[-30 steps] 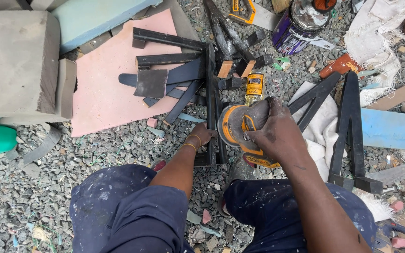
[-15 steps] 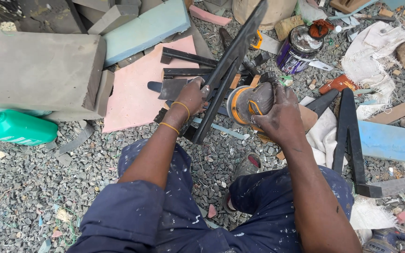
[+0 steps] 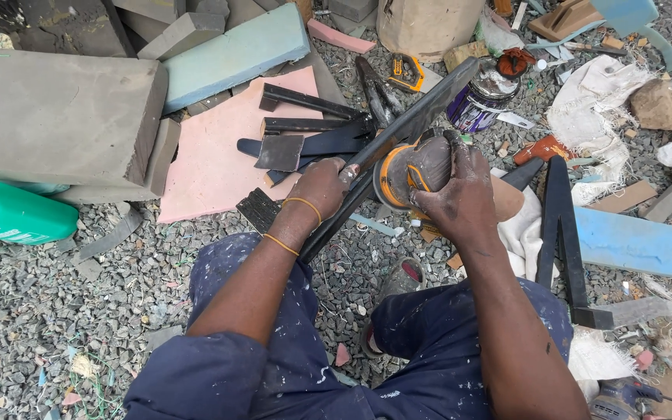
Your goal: The person uses a yellow and black orbital sander to smooth the surface of a long, black-painted wooden piece. They hold the wood with one hand and guide the sander along its length with the other, working on a gravel surface surrounded by construction debris.
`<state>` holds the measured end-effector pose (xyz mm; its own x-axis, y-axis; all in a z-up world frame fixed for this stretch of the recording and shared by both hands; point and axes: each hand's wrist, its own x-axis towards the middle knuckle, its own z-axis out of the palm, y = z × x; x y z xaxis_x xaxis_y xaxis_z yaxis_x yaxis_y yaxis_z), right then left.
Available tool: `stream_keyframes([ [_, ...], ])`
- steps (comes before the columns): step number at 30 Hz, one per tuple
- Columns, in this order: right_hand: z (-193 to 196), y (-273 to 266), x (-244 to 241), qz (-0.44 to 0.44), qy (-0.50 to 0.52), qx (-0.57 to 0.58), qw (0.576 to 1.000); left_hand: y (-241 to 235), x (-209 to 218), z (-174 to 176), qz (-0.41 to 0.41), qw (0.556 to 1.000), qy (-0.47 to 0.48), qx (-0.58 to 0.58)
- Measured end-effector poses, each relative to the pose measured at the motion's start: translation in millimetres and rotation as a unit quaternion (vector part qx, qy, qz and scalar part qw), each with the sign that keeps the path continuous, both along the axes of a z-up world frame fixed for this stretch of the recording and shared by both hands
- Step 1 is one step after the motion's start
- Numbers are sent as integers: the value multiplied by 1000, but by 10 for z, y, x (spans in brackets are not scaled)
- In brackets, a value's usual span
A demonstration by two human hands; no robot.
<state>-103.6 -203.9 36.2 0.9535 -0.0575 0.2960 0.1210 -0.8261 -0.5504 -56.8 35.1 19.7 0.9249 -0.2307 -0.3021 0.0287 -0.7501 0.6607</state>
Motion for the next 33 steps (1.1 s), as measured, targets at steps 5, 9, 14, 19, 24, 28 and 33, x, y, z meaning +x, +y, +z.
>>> stream_keyframes([
  [5, 196, 45, -9, 4, -35, -27, 999, 10, 47, -7, -11, 1000, 4, 20],
  [9, -2, -31, 2, 5, -37, -33, 999, -22, 102, -42, -23, 999, 14, 28],
  [14, 21, 209, -149, 58, -34, -30, 997, -43, 175, -69, -25, 997, 18, 77],
  [19, -28, 331, -226, 67, -20, -36, 997, -39, 173, -68, -12, 997, 34, 72],
  [24, -97, 332, -282, 72, -2, -32, 997, -46, 179, -24, -13, 998, 28, 61],
  [28, -56, 423, -334, 85, 11, -25, 996, -71, 176, -25, -9, 998, 28, 54],
  [33, -151, 501, -428, 106, 38, -24, 993, -83, 319, -225, -11, 996, 13, 88],
])
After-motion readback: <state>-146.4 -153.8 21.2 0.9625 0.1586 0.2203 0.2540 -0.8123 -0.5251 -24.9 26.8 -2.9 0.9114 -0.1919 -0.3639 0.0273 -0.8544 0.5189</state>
